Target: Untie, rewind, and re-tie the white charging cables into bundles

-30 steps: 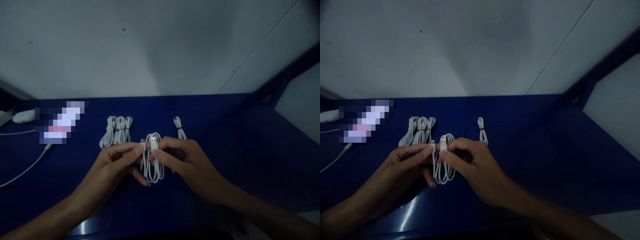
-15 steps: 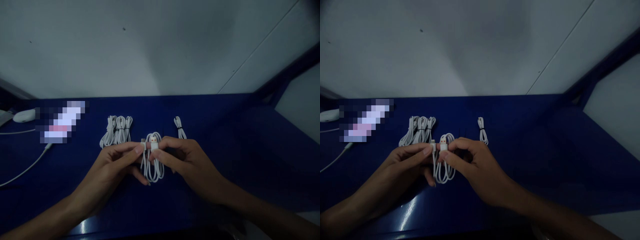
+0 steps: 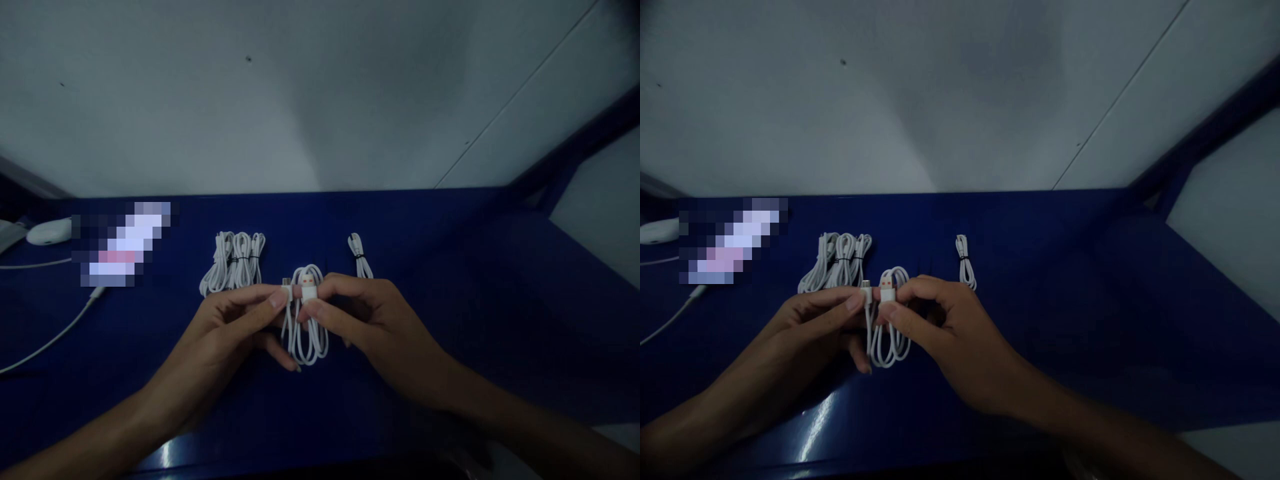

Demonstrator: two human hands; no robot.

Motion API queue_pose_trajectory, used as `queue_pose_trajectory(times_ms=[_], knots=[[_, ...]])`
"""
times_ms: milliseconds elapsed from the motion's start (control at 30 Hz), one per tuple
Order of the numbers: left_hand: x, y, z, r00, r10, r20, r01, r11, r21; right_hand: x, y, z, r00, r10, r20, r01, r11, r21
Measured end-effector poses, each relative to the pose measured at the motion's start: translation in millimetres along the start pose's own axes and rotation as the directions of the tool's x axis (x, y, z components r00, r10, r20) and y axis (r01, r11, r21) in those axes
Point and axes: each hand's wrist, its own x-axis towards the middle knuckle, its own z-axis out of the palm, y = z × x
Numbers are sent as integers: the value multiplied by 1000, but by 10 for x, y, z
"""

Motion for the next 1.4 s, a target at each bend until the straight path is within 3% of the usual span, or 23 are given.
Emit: queue_pose_trajectory(times_ms=[533,867,1000,1233,1400], knots=[[7,-17,-15,1000,22,-11,-22,1000,8,-12,-40,46,999,-4,-35,4,1000,2],[1,-20,-15,1000,19,0,-19,999,-30,-15,-8,-10,999,-36,26,33,994,106],[1,6,0,999,32,15,-31,998,-56,-5,-19,-18,999,-14,48,8,991,133],[-5,60,23,999,30,24,-28,997,-72,51,55,-42,981,33,192,-96,939,331],[-4,62,50,999,36,30,-34,996,-80,61,103,-55,974,100,203,-169,918,358]])
